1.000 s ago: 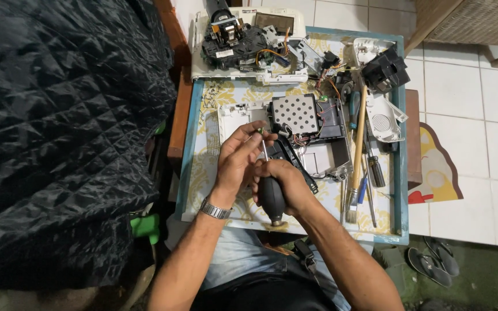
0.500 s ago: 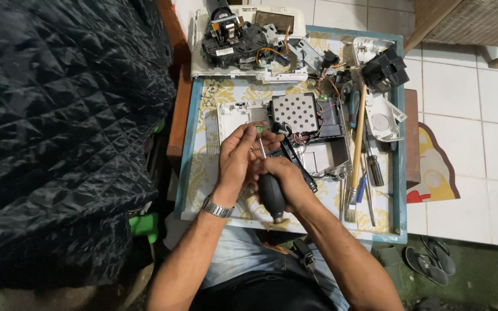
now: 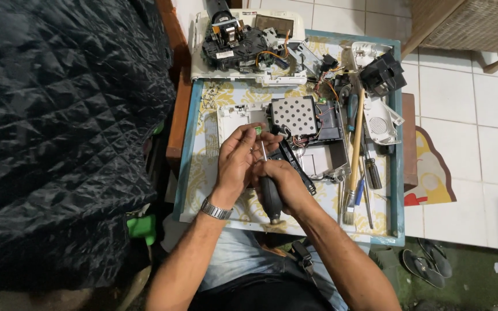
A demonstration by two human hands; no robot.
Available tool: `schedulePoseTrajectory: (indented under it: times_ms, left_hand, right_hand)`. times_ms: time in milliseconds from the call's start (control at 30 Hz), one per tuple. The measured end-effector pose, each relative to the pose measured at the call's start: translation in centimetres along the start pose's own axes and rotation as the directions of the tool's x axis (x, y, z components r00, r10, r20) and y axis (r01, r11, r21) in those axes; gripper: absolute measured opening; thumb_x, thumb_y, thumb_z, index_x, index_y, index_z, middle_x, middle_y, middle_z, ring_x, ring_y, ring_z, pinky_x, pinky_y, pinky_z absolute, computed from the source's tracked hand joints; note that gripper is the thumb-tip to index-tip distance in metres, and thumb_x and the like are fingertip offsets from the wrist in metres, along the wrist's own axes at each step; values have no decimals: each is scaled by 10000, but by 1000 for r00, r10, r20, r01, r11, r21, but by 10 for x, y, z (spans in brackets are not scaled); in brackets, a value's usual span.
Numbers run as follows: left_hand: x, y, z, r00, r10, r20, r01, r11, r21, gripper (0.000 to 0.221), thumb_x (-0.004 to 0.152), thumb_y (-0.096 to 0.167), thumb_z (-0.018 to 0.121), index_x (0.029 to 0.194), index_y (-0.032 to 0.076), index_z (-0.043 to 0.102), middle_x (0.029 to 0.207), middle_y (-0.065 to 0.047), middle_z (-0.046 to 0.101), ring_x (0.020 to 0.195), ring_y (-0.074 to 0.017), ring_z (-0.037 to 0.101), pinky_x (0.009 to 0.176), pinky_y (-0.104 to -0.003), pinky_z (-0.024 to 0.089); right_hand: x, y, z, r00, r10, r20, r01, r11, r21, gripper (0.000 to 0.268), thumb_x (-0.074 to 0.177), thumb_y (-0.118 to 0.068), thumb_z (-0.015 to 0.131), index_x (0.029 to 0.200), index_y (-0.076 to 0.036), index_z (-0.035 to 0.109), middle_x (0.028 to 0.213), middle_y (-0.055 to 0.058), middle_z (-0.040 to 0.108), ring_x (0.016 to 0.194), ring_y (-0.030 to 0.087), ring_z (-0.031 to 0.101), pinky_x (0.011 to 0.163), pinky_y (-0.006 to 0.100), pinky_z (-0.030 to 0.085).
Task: Disassembling an electronic device by removing screws and internal components like fans and metal shields.
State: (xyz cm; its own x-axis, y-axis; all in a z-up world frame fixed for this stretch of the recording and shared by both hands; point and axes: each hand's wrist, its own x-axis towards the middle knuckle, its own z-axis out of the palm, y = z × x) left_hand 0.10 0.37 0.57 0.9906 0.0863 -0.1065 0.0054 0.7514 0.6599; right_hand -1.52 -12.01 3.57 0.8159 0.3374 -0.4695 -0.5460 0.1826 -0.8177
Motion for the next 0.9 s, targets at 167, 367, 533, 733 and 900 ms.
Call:
schedulePoseTrajectory:
  times_ms: [167,367,533,733,900]
  left_hand:
    - [-2,4,3,1000,-7,-9,7,1000,17,290,1030,219,602,1213,-3,634,977,-209,723,1038,-367,732,934,-445,624]
    - [-5,5,7,999,12,-49,-12,1000,14,257,968,140,693,1169,-15,656,972,-204,722,1012,-359,739,919,-423,632]
    - [-3,27,2,984,143,-103,-119,970,211,226,945,109,712,1138,-4,682,966,-191,745,947,-297,757,898,-383,637]
    - [28,65,-69,877,476,-64,-265,590,763,199,964,117,715,1157,75,742,1003,-146,770,994,-230,709,889,-381,588]
    - [57,65,-139,877,477,64,-134,113,985,173,963,174,707,1129,197,747,945,-45,786,920,-274,751,821,-398,590]
  right_hand:
    - [7,18,-9,997,-80,8,80,982,-171,184,743,-122,663,620,14,663,506,154,492,472,247,543,471,372,483]
    - [-15,-14,13,979,-180,-91,141,934,-328,370,910,-339,568,819,-73,808,730,202,680,767,307,681,742,418,560]
    - [-4,-20,-9,970,-190,-152,180,981,-72,306,897,-355,491,945,-98,651,796,177,678,756,304,716,746,427,591]
    - [9,-46,-63,880,-446,-165,444,895,-50,241,972,-308,492,998,-80,563,774,177,631,714,303,709,673,384,599]
    - [16,-54,-87,832,-517,-201,511,855,-83,228,1047,-256,469,1046,-44,552,818,206,621,736,349,712,647,425,614]
